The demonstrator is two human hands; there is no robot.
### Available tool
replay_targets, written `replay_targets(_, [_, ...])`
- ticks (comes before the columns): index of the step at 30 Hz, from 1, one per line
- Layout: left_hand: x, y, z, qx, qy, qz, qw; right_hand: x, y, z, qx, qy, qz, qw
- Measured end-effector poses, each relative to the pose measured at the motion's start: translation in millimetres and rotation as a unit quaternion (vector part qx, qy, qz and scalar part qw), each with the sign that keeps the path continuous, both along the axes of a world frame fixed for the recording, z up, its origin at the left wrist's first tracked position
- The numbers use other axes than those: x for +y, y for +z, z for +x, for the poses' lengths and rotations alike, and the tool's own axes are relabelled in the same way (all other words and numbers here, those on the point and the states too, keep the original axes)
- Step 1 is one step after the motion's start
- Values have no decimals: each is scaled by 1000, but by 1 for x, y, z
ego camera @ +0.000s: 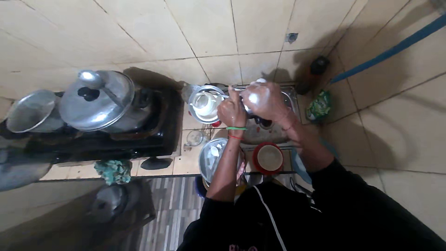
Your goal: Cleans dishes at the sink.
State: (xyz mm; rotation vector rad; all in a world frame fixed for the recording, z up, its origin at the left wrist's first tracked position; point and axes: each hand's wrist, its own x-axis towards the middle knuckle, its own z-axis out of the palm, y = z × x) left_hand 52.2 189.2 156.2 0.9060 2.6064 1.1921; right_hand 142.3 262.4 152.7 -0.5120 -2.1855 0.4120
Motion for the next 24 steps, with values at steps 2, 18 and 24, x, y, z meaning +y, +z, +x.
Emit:
replay_targets(2, [-4,-11,-22,-112,31,89,989,22,-3,12,85,3,-177,980])
replay_targets(18, [-1,-64,-31,-440,126,342,820,30,-68,12,349,-86,-636,683])
replay_targets(24, [-6,-48,-24,-85,-100,78,988,53,-8,9,-65,-49,-355,931])
